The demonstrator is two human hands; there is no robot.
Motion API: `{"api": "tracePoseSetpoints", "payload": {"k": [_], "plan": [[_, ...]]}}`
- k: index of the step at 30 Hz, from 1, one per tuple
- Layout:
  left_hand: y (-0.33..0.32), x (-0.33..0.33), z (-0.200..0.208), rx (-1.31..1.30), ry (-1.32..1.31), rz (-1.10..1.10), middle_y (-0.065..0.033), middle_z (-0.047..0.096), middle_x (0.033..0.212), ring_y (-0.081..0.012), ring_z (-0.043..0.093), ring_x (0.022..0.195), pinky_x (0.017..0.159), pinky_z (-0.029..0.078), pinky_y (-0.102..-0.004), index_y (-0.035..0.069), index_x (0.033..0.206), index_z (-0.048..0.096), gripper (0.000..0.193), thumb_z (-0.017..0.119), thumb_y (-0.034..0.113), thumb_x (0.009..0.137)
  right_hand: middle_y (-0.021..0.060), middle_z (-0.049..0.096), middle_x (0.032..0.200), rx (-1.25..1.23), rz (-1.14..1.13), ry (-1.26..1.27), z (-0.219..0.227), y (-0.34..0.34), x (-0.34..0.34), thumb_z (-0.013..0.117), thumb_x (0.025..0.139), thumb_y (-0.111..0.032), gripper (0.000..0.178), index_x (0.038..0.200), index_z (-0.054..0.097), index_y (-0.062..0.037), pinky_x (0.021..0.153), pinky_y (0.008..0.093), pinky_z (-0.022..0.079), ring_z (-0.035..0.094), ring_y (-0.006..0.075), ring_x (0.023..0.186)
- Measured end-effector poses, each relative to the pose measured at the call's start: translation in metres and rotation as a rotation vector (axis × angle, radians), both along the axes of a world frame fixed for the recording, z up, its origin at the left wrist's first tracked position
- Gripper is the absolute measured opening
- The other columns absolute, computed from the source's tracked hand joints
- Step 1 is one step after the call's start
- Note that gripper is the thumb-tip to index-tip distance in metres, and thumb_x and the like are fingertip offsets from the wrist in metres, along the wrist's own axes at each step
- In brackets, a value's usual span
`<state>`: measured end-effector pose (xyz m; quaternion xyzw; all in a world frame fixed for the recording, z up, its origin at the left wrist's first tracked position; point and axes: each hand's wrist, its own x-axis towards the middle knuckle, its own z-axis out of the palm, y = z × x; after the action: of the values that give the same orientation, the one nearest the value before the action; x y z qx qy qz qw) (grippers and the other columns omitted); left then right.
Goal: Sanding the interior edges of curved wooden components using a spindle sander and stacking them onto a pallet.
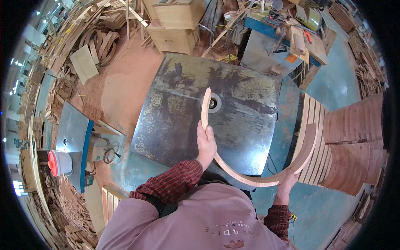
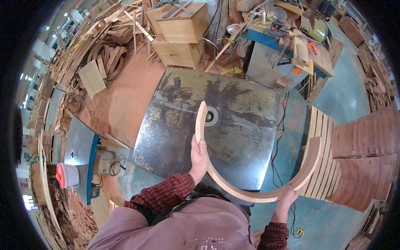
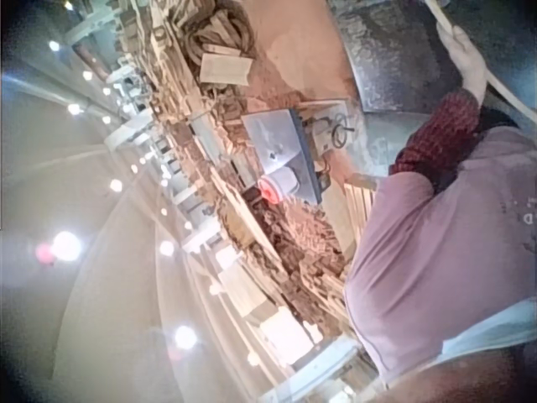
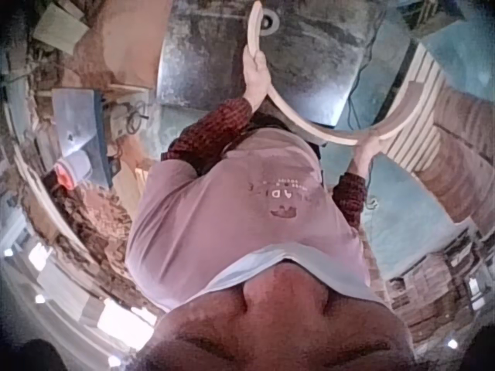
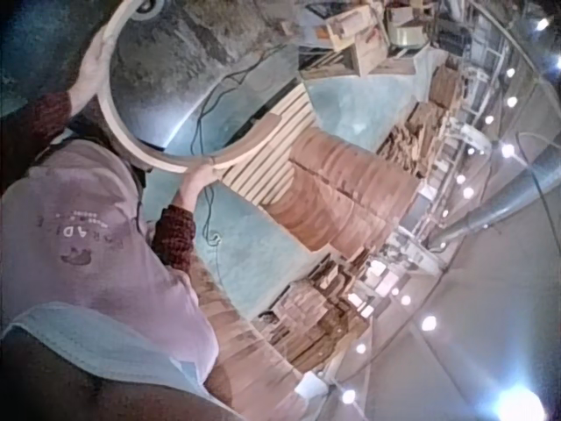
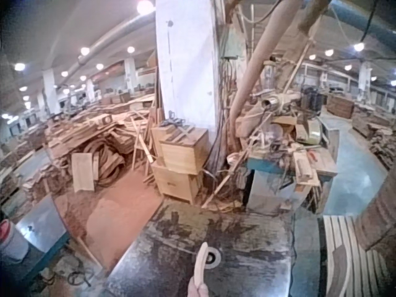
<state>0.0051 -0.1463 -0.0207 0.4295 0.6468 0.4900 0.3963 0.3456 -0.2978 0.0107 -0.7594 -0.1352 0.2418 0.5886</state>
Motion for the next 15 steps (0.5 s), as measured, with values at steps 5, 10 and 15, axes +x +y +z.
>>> {"api": "tracePoseSetpoints", "payload": {"k": [5,10,15], "plan": [[0.019,0.003,-0.004,0.022,0.028,-0.002,-0.032,0.054,0.142,-0.0405,0.057,0.13,0.11,0.043,-0.0413,-0.012,0.152,0.034,0.058,0.049,0.025,0.11,0.0084,0.055,0.099,0.018,0.049,0.008,-0.002,0.008,0.002,0.052,0.086,-0.003,0.025,0.111,0.057,0.0004,0.078,0.035,0.048,0.056,0.0196,0.087],[0.044,0.005,-0.001,0.007,0.016,0.002,-0.0302,0.055,0.139,-0.0404,0.058,0.128,0.108,0.045,-0.0424,-0.009,0.151,0.037,0.055,0.05,0.023,0.109,0.0083,0.055,0.099,0.033,0.019,0.021,-0.008,0.025,0.003,0.052,0.088,-0.004,0.023,0.11,0.057,0.0015,0.078,0.035,0.048,0.056,0.0197,0.087],[0.061,0.008,0.003,0.063,0.05,0.013,-0.0266,0.058,0.134,-0.0407,0.059,0.123,0.105,0.046,-0.044,-0.004,0.15,0.041,0.05,0.051,0.019,0.107,0.0076,0.055,0.098,0.052,-0.023,0.063,-0.005,0.043,-0.003,0.051,0.089,-0.004,0.022,0.109,0.057,0.0019,0.076,0.0351,0.049,0.057,0.0194,0.086]]}}
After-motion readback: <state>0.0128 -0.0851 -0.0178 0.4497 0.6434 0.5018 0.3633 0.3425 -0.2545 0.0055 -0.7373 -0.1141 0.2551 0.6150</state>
